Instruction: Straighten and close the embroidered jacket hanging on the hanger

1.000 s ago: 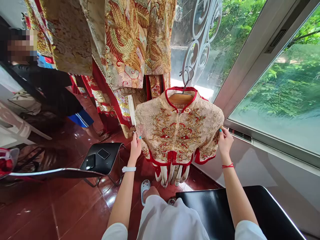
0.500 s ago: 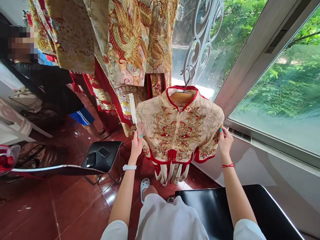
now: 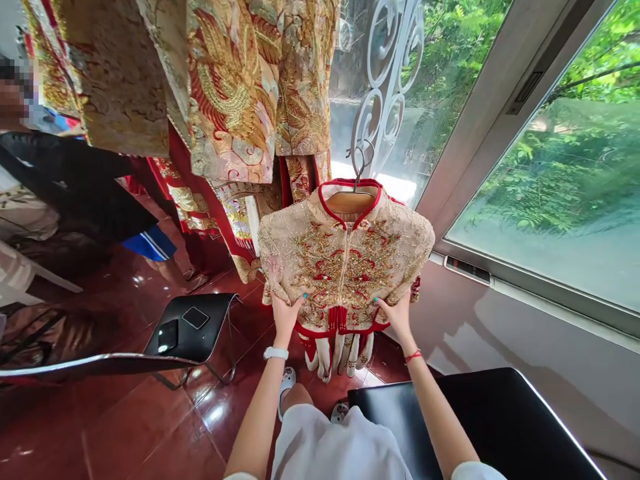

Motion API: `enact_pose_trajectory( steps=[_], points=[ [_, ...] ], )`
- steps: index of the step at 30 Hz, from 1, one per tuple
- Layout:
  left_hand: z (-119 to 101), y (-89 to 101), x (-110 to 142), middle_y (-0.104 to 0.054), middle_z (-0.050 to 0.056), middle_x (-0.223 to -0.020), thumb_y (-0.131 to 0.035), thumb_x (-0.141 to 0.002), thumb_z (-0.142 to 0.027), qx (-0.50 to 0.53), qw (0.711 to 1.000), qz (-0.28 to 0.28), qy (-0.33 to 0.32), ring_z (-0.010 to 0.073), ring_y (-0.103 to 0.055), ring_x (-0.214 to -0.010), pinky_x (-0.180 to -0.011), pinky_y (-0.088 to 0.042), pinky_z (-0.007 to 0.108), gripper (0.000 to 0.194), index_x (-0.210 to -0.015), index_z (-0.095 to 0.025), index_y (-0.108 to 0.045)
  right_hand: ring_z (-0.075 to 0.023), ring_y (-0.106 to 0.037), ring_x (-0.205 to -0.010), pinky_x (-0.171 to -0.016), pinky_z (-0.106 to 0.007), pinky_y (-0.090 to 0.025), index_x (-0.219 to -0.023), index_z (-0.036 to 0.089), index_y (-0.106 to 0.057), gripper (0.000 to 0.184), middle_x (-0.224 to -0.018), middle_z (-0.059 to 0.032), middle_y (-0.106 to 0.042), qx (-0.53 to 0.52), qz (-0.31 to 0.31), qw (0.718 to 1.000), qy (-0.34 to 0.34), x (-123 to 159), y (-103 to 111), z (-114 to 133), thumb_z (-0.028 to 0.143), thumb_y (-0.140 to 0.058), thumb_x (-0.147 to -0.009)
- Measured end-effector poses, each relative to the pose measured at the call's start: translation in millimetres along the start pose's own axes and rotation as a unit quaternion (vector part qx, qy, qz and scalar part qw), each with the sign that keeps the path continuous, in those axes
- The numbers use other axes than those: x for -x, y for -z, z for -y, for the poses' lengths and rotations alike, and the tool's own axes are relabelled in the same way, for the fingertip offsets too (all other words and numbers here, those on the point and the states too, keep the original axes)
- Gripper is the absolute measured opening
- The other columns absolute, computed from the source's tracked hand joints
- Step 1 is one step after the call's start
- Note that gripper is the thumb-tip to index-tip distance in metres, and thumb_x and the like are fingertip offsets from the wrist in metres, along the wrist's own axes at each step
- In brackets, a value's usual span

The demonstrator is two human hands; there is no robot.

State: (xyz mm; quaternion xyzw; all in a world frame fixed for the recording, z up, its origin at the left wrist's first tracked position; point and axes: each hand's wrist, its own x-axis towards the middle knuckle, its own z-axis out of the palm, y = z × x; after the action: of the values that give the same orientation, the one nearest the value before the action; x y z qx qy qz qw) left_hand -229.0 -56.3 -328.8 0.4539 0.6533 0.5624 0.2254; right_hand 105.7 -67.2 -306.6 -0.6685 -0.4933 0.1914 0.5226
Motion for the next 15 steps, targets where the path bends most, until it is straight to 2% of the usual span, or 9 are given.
enact_pose_trajectory(
  steps=[2, 4, 7, 8, 9, 10, 12, 13, 15],
  points=[
    [-6, -20.9, -4, -0.042, 0.028, -0.153, -0.077, -0.077, -0.042, 0.013, 0.999, -0.027, 0.041, 0.0354, -0.038, -0.148, -0.122, -0.029, 0.051, 0.091, -0.149, -0.012, -0.031, -0.0323, -0.033, -0.147, -0.123, -0.045, -0.026, -0.155, 0.015, -0.023, 0.108, -0.161, -0.0205, -0.032, -0.005, -0.040, 0.999, -0.019, 2, -21, 7, 0.049, -0.075, -0.067],
    [-8, -29.5, -6, -0.045, 0.028, -0.150, -0.074, -0.080, -0.040, 0.026, 0.998, -0.033, 0.044, 0.0356, -0.041, -0.145, -0.121, -0.031, 0.051, 0.082, -0.146, -0.011, -0.034, -0.0309, -0.030, -0.149, -0.124, -0.044, -0.024, -0.157, 0.017, -0.019, 0.105, -0.163, -0.0187, -0.028, -0.015, -0.060, 0.998, -0.027, 5, -31, 9, 0.049, -0.072, -0.071],
    [6, -15.8, 3, -0.043, 0.025, -0.153, -0.076, -0.077, -0.036, 0.055, 0.998, -0.012, 0.015, 0.0328, -0.043, -0.144, -0.120, -0.034, 0.047, 0.084, -0.145, -0.015, -0.033, -0.0282, -0.024, -0.152, -0.125, -0.043, -0.022, -0.157, 0.021, -0.015, 0.101, -0.166, -0.0152, -0.022, -0.058, -0.054, 0.996, -0.029, 28, -26, -7, 0.052, -0.067, -0.077],
    [15, -6.7, 10, -0.042, 0.022, -0.155, -0.076, -0.076, -0.033, 0.072, 0.996, -0.009, 0.047, 0.0304, -0.043, -0.144, -0.119, -0.037, 0.045, 0.085, -0.146, -0.018, -0.031, -0.0269, -0.024, -0.153, -0.124, -0.042, -0.024, -0.157, 0.021, -0.015, 0.096, -0.167, -0.0143, -0.021, -0.084, -0.062, 0.993, -0.046, 40, -22, -17, 0.054, -0.063, -0.079],
    [26, 2.5, 19, -0.041, 0.020, -0.156, -0.074, -0.078, -0.032, 0.089, 0.990, -0.004, 0.108, 0.0283, -0.044, -0.144, -0.117, -0.040, 0.042, 0.083, -0.146, -0.021, -0.029, -0.0253, -0.025, -0.153, -0.123, -0.041, -0.027, -0.155, 0.023, -0.018, 0.089, -0.166, -0.0133, -0.023, -0.113, -0.072, 0.987, -0.088, 53, -18, -29, 0.055, -0.058, -0.083],
    [37, 10.7, 28, -0.044, 0.018, -0.154, -0.070, -0.081, -0.030, 0.105, 0.975, 0.002, 0.195, 0.0269, -0.047, -0.141, -0.113, -0.044, 0.042, 0.074, -0.144, -0.023, -0.031, -0.0245, -0.030, -0.151, -0.120, -0.041, -0.033, -0.152, 0.024, -0.024, 0.080, -0.163, -0.0130, -0.030, -0.144, -0.075, 0.975, -0.153, 67, -16, -41, 0.056, -0.053, -0.085],
    [55, 20.5, 47, -0.057, 0.018, -0.137, -0.058, -0.089, -0.030, 0.129, 0.923, 0.034, 0.360, 0.0277, -0.060, -0.128, -0.102, -0.052, 0.045, 0.045, -0.132, -0.022, -0.044, -0.0276, -0.050, -0.138, -0.106, -0.043, -0.048, -0.137, 0.023, -0.042, 0.063, -0.146, -0.0156, -0.051, -0.191, -0.047, 0.933, -0.301, 89, -17, -62, 0.058, -0.048, -0.085],
    [62, 21.1, 54, -0.064, 0.017, -0.124, -0.052, -0.092, -0.031, 0.138, 0.899, 0.055, 0.413, 0.0280, -0.067, -0.116, -0.095, -0.056, 0.046, 0.031, -0.121, -0.021, -0.051, -0.0300, -0.060, -0.126, -0.096, -0.044, -0.054, -0.126, 0.022, -0.050, 0.057, -0.132, -0.0166, -0.062, -0.207, -0.016, 0.910, -0.358, 97, -19, -70, 0.060, -0.050, -0.083],
    [69, 15.3, 63, -0.068, 0.014, -0.099, -0.048, -0.094, -0.032, 0.157, 0.873, 0.092, 0.452, 0.0248, -0.073, -0.091, -0.083, -0.059, 0.044, 0.018, -0.101, -0.019, -0.057, -0.0303, -0.071, -0.099, -0.079, -0.043, -0.059, -0.104, 0.021, -0.059, 0.048, -0.103, -0.0139, -0.071, -0.234, 0.044, 0.882, -0.406, 104, -28, -79, 0.061, -0.058, -0.077]
  ],
)
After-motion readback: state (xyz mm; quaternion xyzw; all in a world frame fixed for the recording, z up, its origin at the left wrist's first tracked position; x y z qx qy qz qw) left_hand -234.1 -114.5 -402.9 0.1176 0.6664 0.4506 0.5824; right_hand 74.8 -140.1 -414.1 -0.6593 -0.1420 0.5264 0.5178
